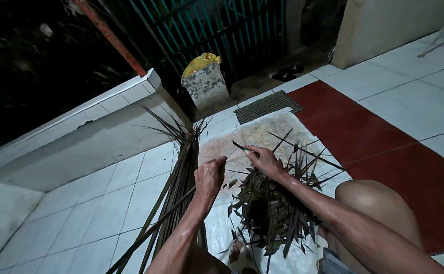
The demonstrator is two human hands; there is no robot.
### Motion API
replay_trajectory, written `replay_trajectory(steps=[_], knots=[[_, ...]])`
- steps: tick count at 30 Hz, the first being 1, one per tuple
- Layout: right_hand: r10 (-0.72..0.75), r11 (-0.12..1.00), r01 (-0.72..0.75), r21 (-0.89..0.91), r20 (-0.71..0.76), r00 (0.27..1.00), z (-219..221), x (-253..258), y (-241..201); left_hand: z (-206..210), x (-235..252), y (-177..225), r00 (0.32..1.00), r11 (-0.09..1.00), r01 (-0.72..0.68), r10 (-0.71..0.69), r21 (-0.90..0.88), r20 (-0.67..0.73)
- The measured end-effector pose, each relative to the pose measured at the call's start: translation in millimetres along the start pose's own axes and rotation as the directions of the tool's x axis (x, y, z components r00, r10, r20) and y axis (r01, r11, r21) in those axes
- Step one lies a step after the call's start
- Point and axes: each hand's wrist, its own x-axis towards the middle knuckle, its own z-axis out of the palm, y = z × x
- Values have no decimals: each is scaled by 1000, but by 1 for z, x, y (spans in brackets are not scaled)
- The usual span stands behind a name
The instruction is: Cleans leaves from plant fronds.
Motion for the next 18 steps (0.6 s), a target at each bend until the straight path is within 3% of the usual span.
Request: replay_trajectory(steps=[6, 13, 16, 18], knots=[[68, 998, -68, 4, -17, 998, -2, 7, 6, 0, 0, 2, 999, 1000, -2, 2, 4, 37], [199, 980, -200, 17, -211, 957, -18, 13, 21, -5, 0, -4, 995, 998, 44, -38, -53, 96], [173, 984, -153, 88, -309, 935, -16, 9, 17, -4, 1, -10, 994, 991, 58, -46, -122, 97], [100, 989, -63, 132, -295, 950, -11, 4, 11, 0, 3, -16, 996, 980, 49, -32, -194, 89]])
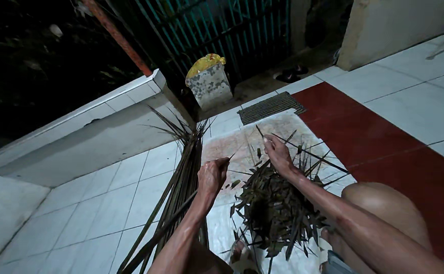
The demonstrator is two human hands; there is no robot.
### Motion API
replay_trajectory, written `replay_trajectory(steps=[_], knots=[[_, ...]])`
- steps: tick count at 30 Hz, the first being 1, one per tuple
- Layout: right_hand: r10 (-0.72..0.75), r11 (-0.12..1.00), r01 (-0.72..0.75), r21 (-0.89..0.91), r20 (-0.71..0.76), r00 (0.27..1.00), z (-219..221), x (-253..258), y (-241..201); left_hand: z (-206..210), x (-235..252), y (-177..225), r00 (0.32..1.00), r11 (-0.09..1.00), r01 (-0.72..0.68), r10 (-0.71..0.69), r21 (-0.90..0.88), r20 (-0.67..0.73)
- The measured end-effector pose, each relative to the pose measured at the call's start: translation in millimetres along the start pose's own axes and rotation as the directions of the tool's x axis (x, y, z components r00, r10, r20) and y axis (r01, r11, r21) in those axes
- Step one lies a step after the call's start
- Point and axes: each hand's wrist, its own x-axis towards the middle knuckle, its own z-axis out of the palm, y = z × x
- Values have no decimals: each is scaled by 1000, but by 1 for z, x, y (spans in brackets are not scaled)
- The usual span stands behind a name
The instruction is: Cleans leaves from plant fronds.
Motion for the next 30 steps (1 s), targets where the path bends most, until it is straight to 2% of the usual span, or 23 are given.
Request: replay_trajectory(steps=[3, 6, 11, 17, 19, 22, 26, 30], knots=[[-99, 995, 94, 43, 140, 985, 8, -14, -12, 2, 4, -5, 1000, 986, -6, 11, -168, 27], [-111, 992, 96, 76, 226, 968, 20, -22, -19, 3, 6, -1, 993, 935, -9, 51, -354, 110], [0, 998, -15, 68, 203, 979, 28, -17, -23, 9, 6, 8, 972, 866, 1, 117, -499, 205], [68, 997, -73, 38, 107, 992, 21, 0, -16, 9, 5, -17, 928, 795, 87, 155, -600, 340], [88, 996, -89, 15, 70, 994, 16, 0, -13, 11, 4, -23, 922, 790, 94, 160, -606, 351], [63, 995, -56, -85, 86, 994, 13, -7, -16, 15, 7, -27, 952, 805, 90, 104, -587, 288], [-66, 988, 99, -122, 249, 966, 21, -18, -16, 15, 15, -33, 986, 893, 68, 7, -444, 166], [-95, 985, 147, -90, 428, 899, 27, -34, -24, 13, 18, -23, 993, 974, 52, -27, -221, 112]])
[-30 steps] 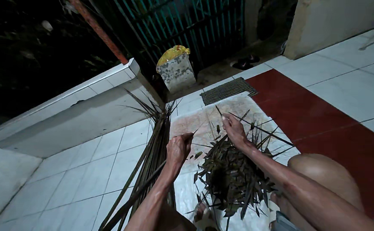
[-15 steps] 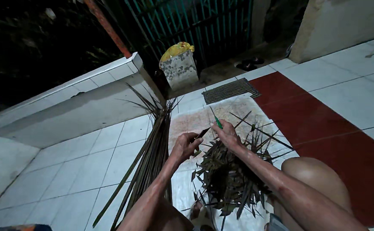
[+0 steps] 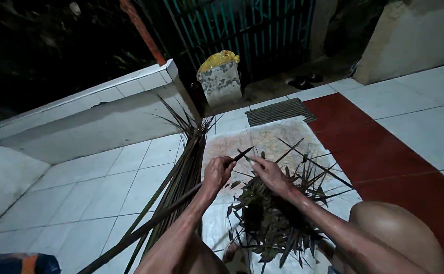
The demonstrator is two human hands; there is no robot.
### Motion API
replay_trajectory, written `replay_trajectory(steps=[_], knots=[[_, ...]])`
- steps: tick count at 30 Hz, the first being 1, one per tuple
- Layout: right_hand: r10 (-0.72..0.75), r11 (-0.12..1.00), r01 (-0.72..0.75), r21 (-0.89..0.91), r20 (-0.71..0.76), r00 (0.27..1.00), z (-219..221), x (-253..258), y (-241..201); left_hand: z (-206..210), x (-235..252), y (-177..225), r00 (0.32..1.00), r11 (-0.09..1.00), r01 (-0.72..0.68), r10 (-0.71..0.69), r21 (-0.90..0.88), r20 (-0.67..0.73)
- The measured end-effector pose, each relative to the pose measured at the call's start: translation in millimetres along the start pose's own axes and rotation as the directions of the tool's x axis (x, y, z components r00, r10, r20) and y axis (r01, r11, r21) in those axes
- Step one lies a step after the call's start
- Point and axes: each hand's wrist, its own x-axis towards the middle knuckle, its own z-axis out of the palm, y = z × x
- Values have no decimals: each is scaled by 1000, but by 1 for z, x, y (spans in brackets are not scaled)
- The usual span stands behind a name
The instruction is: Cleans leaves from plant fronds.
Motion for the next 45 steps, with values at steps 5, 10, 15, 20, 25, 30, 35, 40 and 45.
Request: replay_trajectory(steps=[5, 10, 15, 20, 25, 30, 35, 40, 45], knots=[[-36, 999, 34, 37, 49, 998, 7, -4, -3, 3, -3, 17, 1000, 992, 21, -20, 121, -14], [-33, 999, 33, -18, 47, 998, 6, -7, -6, 8, -6, 23, 999, 985, 19, -11, 172, -47], [32, 998, -32, -58, -10, 999, 6, -9, -15, 11, -9, 37, 995, 956, 51, -22, 290, -100], [84, 995, -86, -59, -34, 996, 10, -6, -23, 14, -9, 42, 990, 936, 64, -15, 347, -142], [145, 986, -146, -79, -23, 989, 10, -2, -28, 15, -10, 43, 994, 945, 70, -38, 318, -107], [100, 993, -104, -55, -74, 992, 12, 5, -16, 13, -10, 43, 991, 965, 49, -14, 258, -137], [130, 986, -141, -85, -124, 984, 12, 6, -9, 11, -12, 46, 993, 961, 46, -13, 273, -120], [139, 983, -154, -100, -142, 980, 11, 7, -3, 7, -15, 46, 996, 968, 53, -32, 247, -89], [141, 978, -165, -127, -181, 973, 14, 8, 1, 8, -14, 41, 996, 977, 45, -28, 208, -82]])
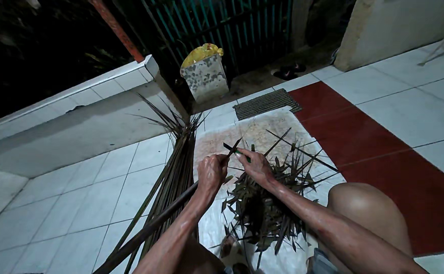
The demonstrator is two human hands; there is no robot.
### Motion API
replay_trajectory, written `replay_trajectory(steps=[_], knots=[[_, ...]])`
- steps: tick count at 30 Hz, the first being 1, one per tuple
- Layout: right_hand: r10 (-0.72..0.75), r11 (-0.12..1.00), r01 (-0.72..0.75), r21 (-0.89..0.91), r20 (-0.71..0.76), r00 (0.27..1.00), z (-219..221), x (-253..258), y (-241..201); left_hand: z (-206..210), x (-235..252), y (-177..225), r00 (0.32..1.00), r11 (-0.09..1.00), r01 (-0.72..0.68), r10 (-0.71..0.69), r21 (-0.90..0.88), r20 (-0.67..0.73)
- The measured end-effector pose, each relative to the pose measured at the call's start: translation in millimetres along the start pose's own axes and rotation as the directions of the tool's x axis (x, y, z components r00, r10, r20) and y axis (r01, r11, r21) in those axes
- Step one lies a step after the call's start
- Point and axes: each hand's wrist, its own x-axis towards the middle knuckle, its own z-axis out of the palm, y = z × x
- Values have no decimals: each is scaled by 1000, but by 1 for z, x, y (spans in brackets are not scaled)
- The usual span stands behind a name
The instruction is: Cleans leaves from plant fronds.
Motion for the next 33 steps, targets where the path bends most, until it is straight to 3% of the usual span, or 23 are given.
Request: replay_trajectory(steps=[7, 12, 14, 18, 21, 33], knots=[[56, 998, -55, 20, -53, 997, -6, 12, 17, -2, -3, -5, 999, 1000, 15, -14, -24, 30], [126, 991, -116, 65, -182, 975, -21, 20, 32, -7, -7, -8, 999, 999, 23, -24, 35, 23], [60, 996, -49, 76, -160, 985, -23, 15, 27, -9, -8, -8, 999, 994, 32, -35, 107, 18], [-62, 997, 58, 50, 94, 994, -21, -1, 14, -8, -11, -3, 1000, 975, 10, -13, 222, 14], [-85, 996, 81, 33, 188, 979, -17, -6, 8, -4, -14, 1, 999, 966, -29, 35, 257, -19], [24, 1000, -24, 5, 53, 998, -21, 12, 27, -4, -17, 3, 999, 961, -36, 42, 274, -16]])
